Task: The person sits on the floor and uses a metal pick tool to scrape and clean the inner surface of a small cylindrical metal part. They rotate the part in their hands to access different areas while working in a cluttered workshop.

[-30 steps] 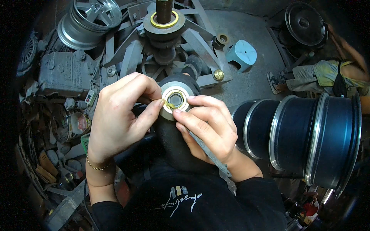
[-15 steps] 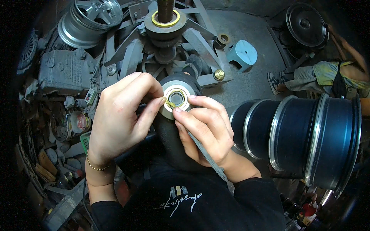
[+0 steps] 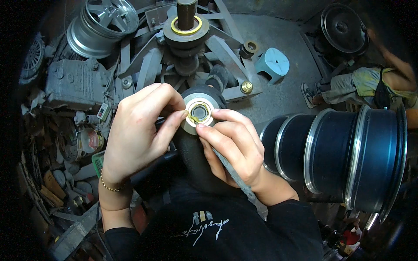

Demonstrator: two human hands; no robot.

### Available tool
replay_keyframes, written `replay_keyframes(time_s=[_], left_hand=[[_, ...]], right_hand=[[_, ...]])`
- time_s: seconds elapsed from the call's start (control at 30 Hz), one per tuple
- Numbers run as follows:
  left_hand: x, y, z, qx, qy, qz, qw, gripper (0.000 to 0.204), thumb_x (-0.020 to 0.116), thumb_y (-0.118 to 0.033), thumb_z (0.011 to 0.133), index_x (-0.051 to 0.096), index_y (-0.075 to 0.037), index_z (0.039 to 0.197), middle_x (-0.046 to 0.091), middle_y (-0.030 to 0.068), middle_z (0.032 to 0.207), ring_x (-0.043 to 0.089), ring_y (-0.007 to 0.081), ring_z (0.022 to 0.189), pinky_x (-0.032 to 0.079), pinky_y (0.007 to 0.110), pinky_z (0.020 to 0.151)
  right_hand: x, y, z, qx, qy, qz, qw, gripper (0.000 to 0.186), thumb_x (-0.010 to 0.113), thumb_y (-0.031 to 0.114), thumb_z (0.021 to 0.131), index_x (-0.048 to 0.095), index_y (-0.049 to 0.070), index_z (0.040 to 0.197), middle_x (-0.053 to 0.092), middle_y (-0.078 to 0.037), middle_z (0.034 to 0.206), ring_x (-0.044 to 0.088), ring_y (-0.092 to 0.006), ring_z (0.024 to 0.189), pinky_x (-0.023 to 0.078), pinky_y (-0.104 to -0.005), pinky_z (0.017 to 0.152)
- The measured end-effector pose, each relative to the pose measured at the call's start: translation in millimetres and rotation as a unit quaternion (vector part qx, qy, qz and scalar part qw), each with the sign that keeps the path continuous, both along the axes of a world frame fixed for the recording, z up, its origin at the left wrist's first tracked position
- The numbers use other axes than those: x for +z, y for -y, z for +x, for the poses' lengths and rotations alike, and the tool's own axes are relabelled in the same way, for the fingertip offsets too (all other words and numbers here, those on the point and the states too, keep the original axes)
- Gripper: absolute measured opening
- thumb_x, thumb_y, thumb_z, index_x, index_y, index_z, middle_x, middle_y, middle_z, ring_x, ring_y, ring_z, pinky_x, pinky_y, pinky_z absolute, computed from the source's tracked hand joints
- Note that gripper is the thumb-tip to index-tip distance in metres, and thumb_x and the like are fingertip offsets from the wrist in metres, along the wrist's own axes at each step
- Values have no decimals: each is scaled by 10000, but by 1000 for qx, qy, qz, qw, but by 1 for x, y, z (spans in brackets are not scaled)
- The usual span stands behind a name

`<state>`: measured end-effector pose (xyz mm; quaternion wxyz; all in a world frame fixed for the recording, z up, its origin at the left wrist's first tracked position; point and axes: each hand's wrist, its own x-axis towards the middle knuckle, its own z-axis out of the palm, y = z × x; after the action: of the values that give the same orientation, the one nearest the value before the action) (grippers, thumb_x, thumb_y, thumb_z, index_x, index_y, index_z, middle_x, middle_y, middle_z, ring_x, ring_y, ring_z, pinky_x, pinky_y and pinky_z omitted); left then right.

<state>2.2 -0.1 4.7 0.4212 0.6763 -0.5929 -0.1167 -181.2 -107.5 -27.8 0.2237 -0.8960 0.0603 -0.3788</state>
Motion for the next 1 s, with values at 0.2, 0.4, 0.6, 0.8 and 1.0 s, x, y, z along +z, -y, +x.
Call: replay_keyframes(time_s=[0.2, 0.4, 0.6, 0.8, 1.0], left_hand=[[-2, -1, 4, -1, -31, 6, 1000, 143, 719, 13, 856, 612, 32, 949, 669, 136, 838, 703, 269, 808, 549, 354, 731], [-4, -1, 10, -26, -157, 38, 987, 471, 798, -45, 839, 578, 17, 1251, 698, 118, 968, 714, 187, 962, 571, 328, 876], [-17, 1, 17, -125, -57, 0, 991, 917, 917, -138, 700, 466, -15, 1488, 636, 163, 1272, 645, 284, 1199, 518, 385, 1030], [-32, 2, -2, -54, -73, -50, 995, 920, 927, -102, 663, 482, -18, 1464, 627, 171, 1294, 654, 300, 1177, 521, 380, 1012], [-36, -5, -33, 69, -45, -78, 994, 791, 945, -127, 656, 537, -6, 1324, 624, 181, 1237, 661, 305, 1105, 532, 374, 967]], right_hand=[[2, 13, -3, 39, -7, 27, 999, 288, 778, -52, 774, 745, 0, 1055, 672, -120, 926, 710, -331, 997, 582, -397, 839], [5, 27, -8, 78, -28, 35, 996, 292, 765, -60, 783, 743, -2, 1069, 666, -132, 949, 711, -325, 1002, 583, -389, 832], [6, 34, -10, 94, -7, 122, 988, 274, 761, -42, 820, 749, 25, 1085, 665, -123, 992, 700, -299, 997, 568, -383, 861], [-3, 34, -13, 91, 51, 131, 986, 235, 763, 34, 842, 740, 3, 1074, 669, -116, 949, 686, -312, 983, 562, -406, 862], [-9, 31, -9, 127, 44, 120, 984, 233, 775, 37, 825, 749, 17, 1056, 672, -108, 942, 672, -322, 1017, 562, -427, 897]])
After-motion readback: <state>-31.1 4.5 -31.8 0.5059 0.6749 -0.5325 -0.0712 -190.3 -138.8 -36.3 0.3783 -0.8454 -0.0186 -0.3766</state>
